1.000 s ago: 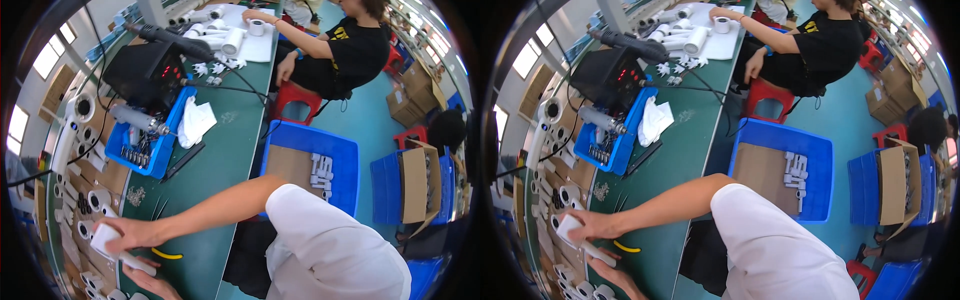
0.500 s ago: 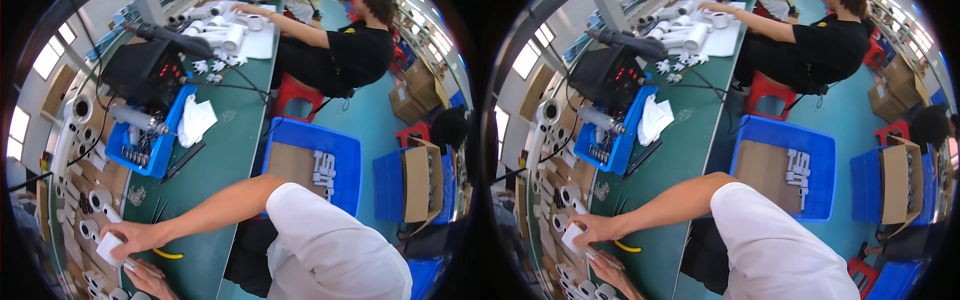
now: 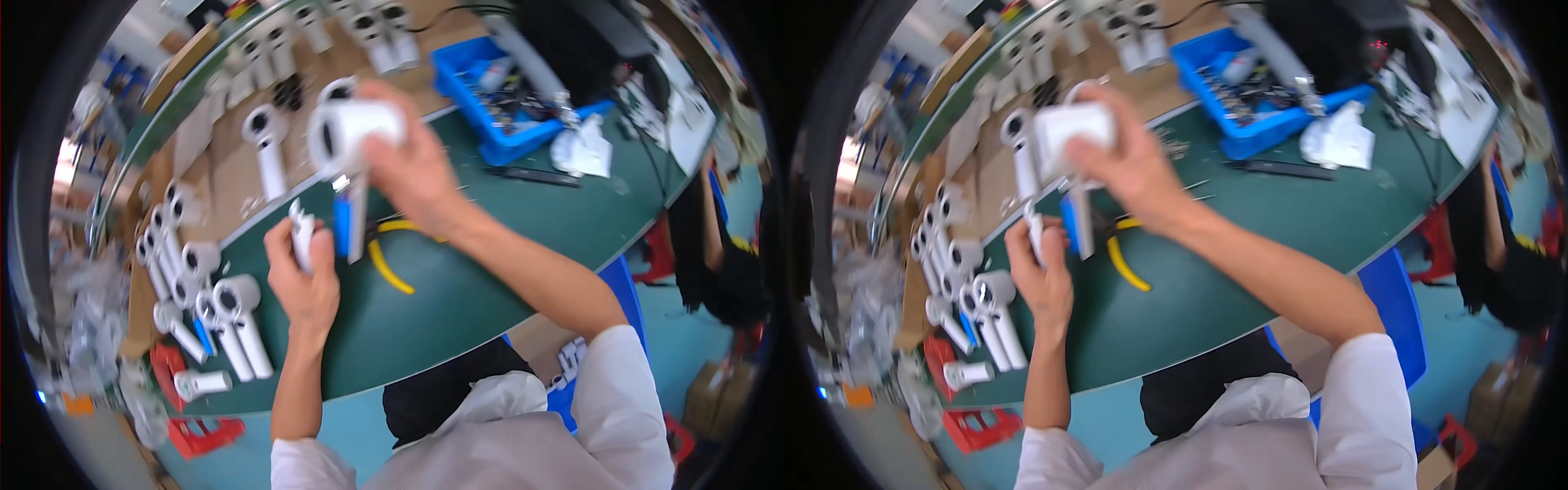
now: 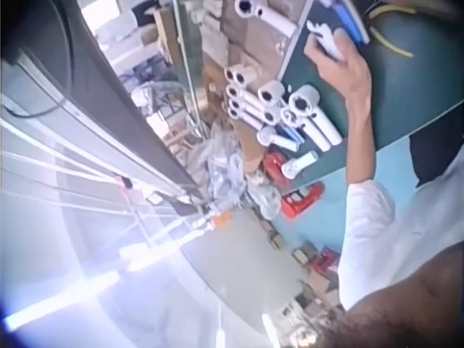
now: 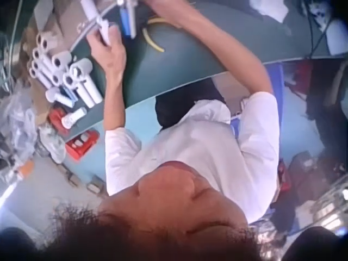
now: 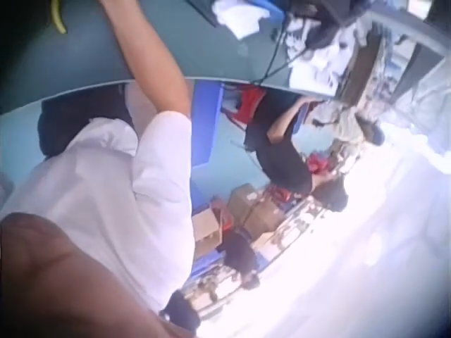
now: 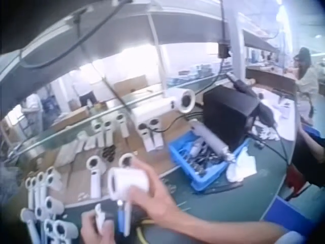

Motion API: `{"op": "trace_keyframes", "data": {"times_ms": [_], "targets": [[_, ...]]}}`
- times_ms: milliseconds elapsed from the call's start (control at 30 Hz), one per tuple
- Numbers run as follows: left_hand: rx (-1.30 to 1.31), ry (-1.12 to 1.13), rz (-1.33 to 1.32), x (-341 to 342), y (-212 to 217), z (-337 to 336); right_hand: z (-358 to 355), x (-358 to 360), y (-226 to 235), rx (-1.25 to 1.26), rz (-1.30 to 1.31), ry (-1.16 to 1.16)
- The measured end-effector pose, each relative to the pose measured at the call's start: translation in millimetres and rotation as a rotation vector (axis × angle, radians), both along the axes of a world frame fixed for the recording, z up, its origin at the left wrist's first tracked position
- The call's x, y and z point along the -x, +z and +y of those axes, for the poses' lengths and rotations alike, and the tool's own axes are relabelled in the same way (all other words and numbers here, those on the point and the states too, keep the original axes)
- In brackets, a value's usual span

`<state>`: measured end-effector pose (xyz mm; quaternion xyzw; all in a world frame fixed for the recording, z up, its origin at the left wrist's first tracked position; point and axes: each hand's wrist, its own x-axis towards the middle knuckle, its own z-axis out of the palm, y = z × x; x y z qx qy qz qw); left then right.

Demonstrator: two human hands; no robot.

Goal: The person assembles handheld electronic devices by fitting internal modules into a housing, then securing them with screws using an electric screwdriver and pins using pliers.

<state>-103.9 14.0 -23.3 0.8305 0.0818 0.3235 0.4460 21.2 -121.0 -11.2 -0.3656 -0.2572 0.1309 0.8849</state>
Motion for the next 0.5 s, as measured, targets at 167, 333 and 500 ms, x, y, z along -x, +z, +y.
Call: {"op": "trace_keyframes", "data": {"times_ms": [167,333,500], "targets": [[0.117,0.156,0.156,5,26,37,-4,1,22,-0.008,0.110,0.137],[0.042,0.011,0.530,11,37,33,4,10,13,-0.077,0.255,0.282],[-0.428,0.041,0.477,15,20,20,9,27,15,-0.074,0.343,0.367]]}}
